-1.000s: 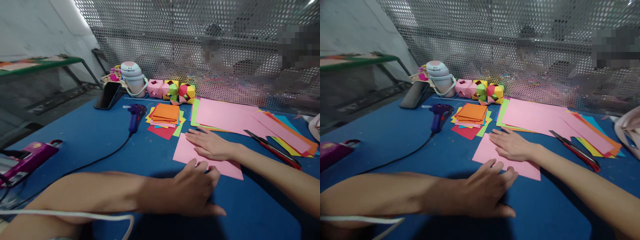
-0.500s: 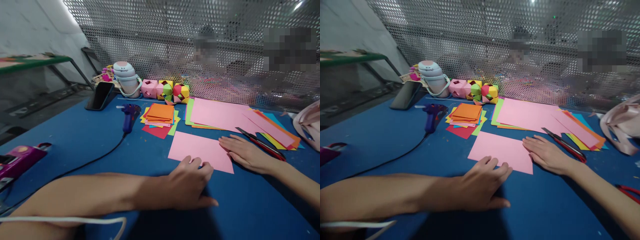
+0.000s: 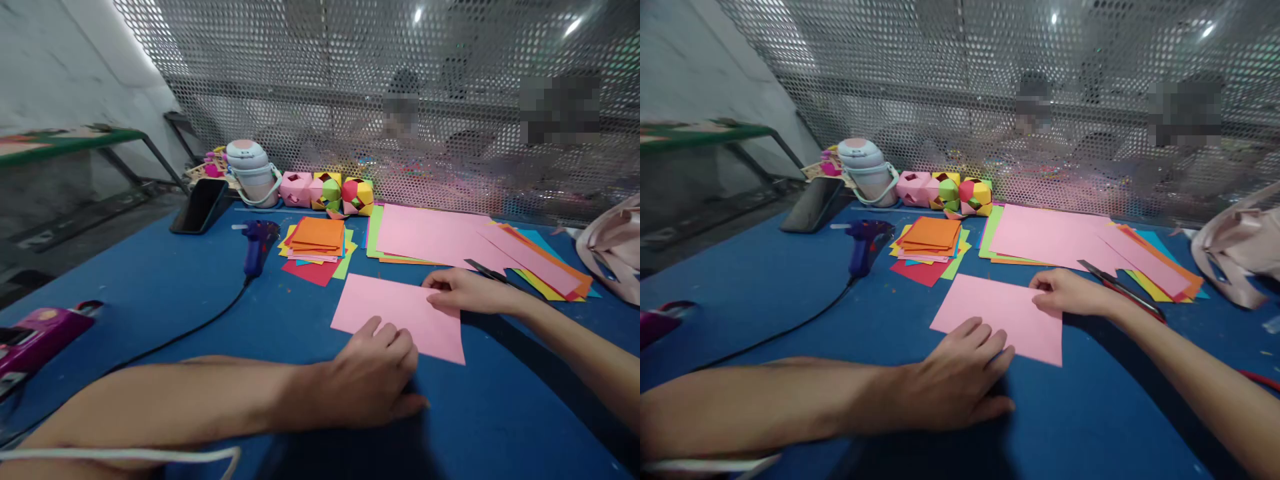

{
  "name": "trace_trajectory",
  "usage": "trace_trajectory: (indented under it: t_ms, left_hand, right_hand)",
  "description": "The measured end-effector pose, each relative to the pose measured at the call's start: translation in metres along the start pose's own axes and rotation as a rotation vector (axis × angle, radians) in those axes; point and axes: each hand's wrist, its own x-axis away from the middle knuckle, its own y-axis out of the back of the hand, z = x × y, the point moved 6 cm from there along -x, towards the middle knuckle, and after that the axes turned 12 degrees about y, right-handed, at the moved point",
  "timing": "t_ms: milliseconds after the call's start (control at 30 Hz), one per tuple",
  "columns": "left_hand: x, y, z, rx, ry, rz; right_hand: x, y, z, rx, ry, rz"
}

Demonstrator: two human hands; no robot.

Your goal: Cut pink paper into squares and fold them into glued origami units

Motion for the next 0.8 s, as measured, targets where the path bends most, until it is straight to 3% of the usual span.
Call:
trace_trajectory:
  t_ms: [100,200,300,400,567,700,800]
  left_hand:
    - [0.006,0.007,-0.003,-0.015,-0.096,-0.154]
    - [0.010,0.016,-0.004,-0.019,-0.163,-0.306]
    - [0.007,0.019,0.000,-0.030,-0.120,-0.358]
    - [-0.001,0.014,0.007,-0.063,-0.031,-0.342]
    - [-0.006,0.005,0.024,-0.114,0.011,-0.350]
    - [-0.006,0.003,0.041,-0.145,-0.002,-0.314]
    - [-0.006,0.004,0.054,-0.131,0.053,-0.188]
  right_hand:
    - [0.004,0.004,-0.004,-0.221,-0.053,-0.043]
    - [0.015,0.009,-0.015,-0.484,-0.142,-0.350]
    - [0.027,-0.012,-0.018,-0.901,-0.280,-0.534]
    - [0.027,-0.049,0.001,-1.238,-0.344,-0.476]
    - [0.015,-0.087,0.037,-1.461,-0.332,-0.335]
    - [0.015,-0.097,0.052,-1.446,-0.339,-0.221]
    - [0.026,-0.084,0.048,-1.197,-0.266,-0.157]
